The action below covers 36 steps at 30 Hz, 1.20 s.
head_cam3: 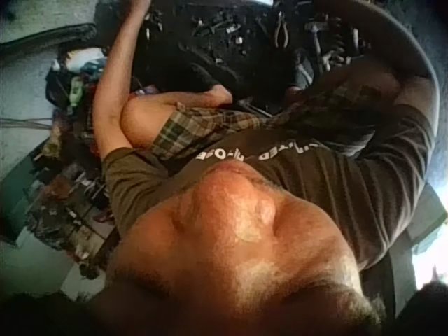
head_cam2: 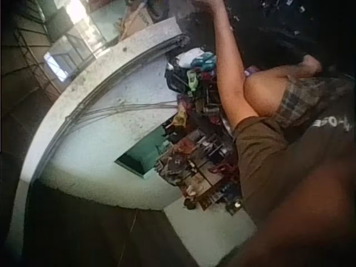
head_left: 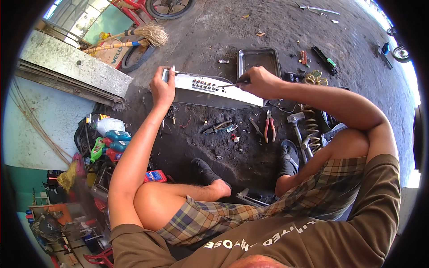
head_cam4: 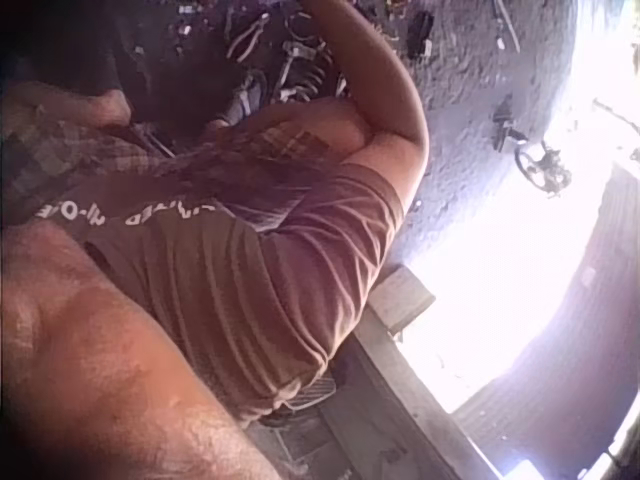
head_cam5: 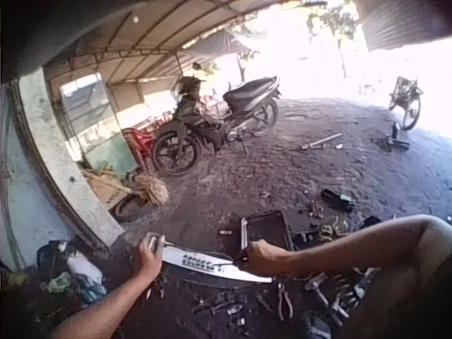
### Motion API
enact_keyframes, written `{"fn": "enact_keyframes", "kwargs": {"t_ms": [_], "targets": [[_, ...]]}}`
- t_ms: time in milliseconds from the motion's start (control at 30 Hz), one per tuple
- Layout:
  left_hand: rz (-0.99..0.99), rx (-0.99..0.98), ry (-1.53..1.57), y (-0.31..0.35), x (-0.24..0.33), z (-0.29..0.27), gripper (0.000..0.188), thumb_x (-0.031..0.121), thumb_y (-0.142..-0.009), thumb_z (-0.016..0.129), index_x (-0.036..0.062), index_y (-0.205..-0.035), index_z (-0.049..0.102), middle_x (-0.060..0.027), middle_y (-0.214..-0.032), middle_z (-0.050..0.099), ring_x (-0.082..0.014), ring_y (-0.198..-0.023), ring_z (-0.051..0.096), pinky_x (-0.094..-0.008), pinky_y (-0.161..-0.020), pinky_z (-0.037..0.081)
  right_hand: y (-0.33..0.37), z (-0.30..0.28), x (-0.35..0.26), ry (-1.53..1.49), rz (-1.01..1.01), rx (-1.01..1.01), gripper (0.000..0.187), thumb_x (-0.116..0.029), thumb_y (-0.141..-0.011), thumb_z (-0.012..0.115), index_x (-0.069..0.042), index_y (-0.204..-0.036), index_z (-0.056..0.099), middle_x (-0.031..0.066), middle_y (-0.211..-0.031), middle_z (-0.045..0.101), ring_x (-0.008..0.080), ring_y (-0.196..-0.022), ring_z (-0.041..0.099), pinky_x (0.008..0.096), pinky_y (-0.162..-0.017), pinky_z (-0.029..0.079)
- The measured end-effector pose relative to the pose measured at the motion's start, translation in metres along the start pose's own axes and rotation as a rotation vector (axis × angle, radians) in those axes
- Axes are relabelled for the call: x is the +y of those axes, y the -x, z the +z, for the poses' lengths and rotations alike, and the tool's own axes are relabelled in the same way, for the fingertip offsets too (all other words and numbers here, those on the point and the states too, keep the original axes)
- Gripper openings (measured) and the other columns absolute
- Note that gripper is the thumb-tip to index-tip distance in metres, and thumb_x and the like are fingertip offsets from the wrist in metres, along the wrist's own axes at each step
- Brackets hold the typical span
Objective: The person sits on the floor and uses a screwdriver to remove screws from the back panel of a white electronic device. After removing the screws, the person detaches the back cover to reveal the internal components.
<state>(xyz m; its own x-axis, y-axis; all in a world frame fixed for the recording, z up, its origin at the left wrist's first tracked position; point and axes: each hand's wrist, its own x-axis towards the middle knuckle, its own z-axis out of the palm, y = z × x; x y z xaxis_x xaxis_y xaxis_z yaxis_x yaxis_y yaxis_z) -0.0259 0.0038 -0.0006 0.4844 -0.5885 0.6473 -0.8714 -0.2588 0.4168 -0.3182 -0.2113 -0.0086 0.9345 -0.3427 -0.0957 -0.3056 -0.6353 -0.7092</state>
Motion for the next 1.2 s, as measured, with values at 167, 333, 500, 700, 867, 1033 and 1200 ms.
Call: {"fn": "enact_keyframes", "kwargs": {"t_ms": [167,333,500,700,867,1033,1200], "targets": [[-0.012,-0.004,-0.002,0.0,0.003,0.0,0.026,0.027,-0.107,0.074,0.0019,-0.103,0.071,-0.0181,-0.088,0.077,-0.0391,-0.085,0.077,-0.048,-0.078,0.057,-0.002,0.001,0.002,0.001,-0.018,0.011,0.049,-0.037,-0.099,0.072,0.005,-0.124,0.078,0.0315,-0.105,0.079,0.0466,-0.104,0.078,0.0487,-0.099,0.061],[-0.009,-0.003,-0.01,0.0,0.004,-0.001,0.026,0.027,-0.107,0.074,0.002,-0.103,0.071,-0.0181,-0.087,0.077,-0.0389,-0.085,0.077,-0.048,-0.078,0.057,0.002,-0.001,-0.004,-0.002,-0.009,0.007,0.049,-0.037,-0.099,0.071,0.005,-0.123,0.079,0.0319,-0.104,0.079,0.0468,-0.104,0.078,0.0494,-0.098,0.061],[0.001,-0.001,-0.012,0.0,0.0,0.0,0.025,0.027,-0.106,0.074,0.0024,-0.103,0.071,-0.0178,-0.086,0.077,-0.0391,-0.084,0.077,-0.0483,-0.078,0.057,0.003,-0.003,-0.007,0.01,-0.007,-0.002,0.049,-0.038,-0.099,0.07,0.005,-0.122,0.079,0.0321,-0.104,0.079,0.0468,-0.104,0.078,0.0496,-0.099,0.061],[0.004,-0.005,-0.003,0.0,-0.001,0.002,0.025,0.027,-0.106,0.074,0.0025,-0.103,0.071,-0.0177,-0.086,0.077,-0.039,-0.084,0.077,-0.0479,-0.077,0.057,0.0,0.002,0.001,0.022,-0.003,0.008,0.049,-0.038,-0.098,0.07,0.002,-0.125,0.079,0.0315,-0.107,0.079,0.0463,-0.106,0.078,0.0494,-0.1,0.061],[-0.012,-0.008,0.023,0.001,-0.004,0.003,0.024,0.026,-0.106,0.074,0.0022,-0.103,0.071,-0.0177,-0.087,0.077,-0.0389,-0.085,0.077,-0.0479,-0.077,0.057,0.002,0.002,-0.003,0.022,-0.005,0.005,0.048,-0.037,-0.099,0.069,0.0,-0.127,0.079,0.0303,-0.108,0.08,0.0453,-0.107,0.078,0.0492,-0.1,0.061],[-0.003,-0.001,0.018,0.002,-0.005,0.002,0.023,0.025,-0.106,0.074,0.0021,-0.104,0.071,-0.0178,-0.087,0.077,-0.039,-0.085,0.078,-0.0478,-0.077,0.057,0.007,0.0,-0.008,-0.003,-0.015,-0.013,0.045,-0.034,-0.099,0.068,0.0,-0.124,0.08,0.0298,-0.107,0.08,0.0453,-0.104,0.078,0.0493,-0.1,0.061],[-0.03,-0.007,0.019,0.002,-0.004,0.002,0.024,0.025,-0.106,0.074,0.0017,-0.103,0.071,-0.0182,-0.087,0.077,-0.0387,-0.085,0.077,-0.0476,-0.077,0.057,0.006,0.002,-0.008,0.005,-0.006,-0.005,0.043,-0.033,-0.098,0.068,0.001,-0.122,0.08,0.0299,-0.105,0.08,0.0457,-0.103,0.078,0.0498,-0.1,0.061]]}}
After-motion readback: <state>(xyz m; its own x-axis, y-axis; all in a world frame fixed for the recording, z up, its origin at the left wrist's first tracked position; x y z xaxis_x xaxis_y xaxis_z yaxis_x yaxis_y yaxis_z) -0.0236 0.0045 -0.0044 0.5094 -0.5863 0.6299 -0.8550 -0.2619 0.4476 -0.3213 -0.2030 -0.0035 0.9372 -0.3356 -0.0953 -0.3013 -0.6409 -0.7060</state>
